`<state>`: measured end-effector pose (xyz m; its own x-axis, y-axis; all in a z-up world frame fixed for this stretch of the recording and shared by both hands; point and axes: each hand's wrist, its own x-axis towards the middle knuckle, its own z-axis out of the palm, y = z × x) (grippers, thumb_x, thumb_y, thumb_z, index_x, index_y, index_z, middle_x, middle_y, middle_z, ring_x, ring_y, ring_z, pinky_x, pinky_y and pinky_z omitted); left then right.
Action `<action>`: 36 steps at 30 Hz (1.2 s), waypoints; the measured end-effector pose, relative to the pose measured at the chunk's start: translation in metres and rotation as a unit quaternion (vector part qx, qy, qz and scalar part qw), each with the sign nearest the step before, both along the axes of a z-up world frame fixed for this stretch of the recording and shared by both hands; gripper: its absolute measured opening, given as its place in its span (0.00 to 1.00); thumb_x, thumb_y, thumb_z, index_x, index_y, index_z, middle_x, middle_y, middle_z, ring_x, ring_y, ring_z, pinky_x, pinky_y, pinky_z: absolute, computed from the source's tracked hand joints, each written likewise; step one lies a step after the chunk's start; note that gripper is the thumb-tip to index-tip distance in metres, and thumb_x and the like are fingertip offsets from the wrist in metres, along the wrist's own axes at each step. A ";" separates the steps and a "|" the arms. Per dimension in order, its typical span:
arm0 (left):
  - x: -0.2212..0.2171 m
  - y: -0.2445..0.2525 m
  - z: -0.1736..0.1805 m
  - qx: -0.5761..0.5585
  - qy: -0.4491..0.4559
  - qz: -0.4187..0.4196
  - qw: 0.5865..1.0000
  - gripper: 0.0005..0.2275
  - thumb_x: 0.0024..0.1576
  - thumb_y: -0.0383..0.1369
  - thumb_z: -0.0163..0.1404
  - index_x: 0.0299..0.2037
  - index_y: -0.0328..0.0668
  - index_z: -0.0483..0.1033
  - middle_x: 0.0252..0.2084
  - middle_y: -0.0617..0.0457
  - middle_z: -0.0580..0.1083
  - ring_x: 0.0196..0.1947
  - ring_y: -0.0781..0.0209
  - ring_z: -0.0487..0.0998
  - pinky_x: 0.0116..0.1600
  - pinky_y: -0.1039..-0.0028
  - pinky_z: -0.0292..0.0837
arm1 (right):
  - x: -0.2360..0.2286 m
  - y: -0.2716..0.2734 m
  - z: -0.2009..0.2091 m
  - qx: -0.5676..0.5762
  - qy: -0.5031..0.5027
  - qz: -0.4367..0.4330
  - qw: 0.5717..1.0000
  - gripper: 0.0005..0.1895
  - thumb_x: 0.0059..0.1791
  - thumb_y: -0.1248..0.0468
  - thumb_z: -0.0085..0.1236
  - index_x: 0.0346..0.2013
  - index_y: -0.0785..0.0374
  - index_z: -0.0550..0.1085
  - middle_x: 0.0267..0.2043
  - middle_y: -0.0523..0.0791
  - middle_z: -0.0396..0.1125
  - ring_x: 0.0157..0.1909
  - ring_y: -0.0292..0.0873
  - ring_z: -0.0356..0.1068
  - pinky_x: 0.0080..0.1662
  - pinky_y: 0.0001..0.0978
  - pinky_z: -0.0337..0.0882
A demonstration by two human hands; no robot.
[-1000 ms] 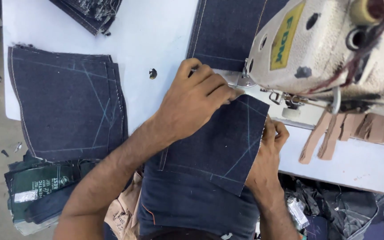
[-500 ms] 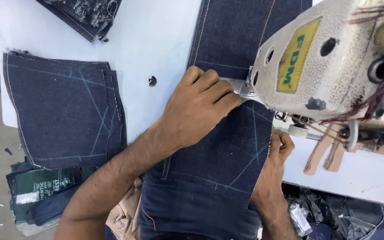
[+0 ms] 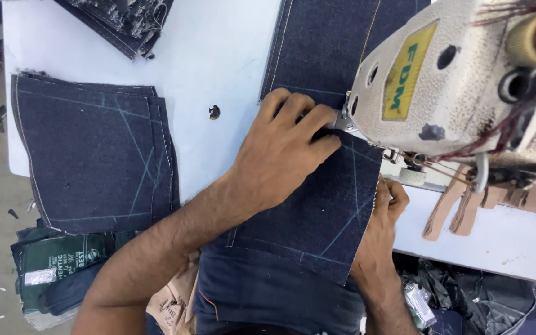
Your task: Stitching denim components using an industrial sewing machine in a manufacturing setting.
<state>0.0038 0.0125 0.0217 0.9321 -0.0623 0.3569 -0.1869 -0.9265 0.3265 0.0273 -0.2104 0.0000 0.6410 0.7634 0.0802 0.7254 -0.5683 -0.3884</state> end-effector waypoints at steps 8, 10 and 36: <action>-0.019 -0.007 -0.020 0.085 -0.035 -0.040 0.995 0.10 0.62 0.32 0.57 0.51 0.40 0.83 0.62 0.51 0.72 0.68 0.54 0.67 0.80 0.55 0.52 | -0.002 -0.007 -0.002 0.011 -0.019 0.007 1.000 0.20 0.47 0.56 0.55 0.48 0.66 0.76 0.61 0.57 0.65 0.63 0.63 0.54 0.64 0.59 0.51; -0.027 -0.008 -0.022 0.095 -0.031 -0.046 0.994 0.13 0.62 0.33 0.56 0.55 0.39 0.82 0.64 0.50 0.72 0.71 0.54 0.65 0.81 0.57 0.52 | -0.002 -0.006 0.008 0.020 -0.005 0.005 1.000 0.20 0.46 0.56 0.56 0.48 0.66 0.76 0.61 0.58 0.64 0.63 0.64 0.54 0.64 0.59 0.51; -0.013 -0.004 -0.036 -0.025 0.000 -0.012 1.000 0.19 0.68 0.38 0.54 0.65 0.36 0.74 0.69 0.49 0.69 0.73 0.54 0.63 0.80 0.57 0.51 | 0.030 0.019 0.020 -0.039 -0.099 -0.027 0.994 0.24 0.56 0.51 0.61 0.66 0.54 0.75 0.69 0.49 0.64 0.70 0.58 0.60 0.72 0.61 0.52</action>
<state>-0.0089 0.0083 -0.0139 0.9308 -0.0667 0.3594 -0.2089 -0.9039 0.3732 0.0573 -0.1913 0.0204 0.6586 0.7373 0.1503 0.7509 -0.6311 -0.1946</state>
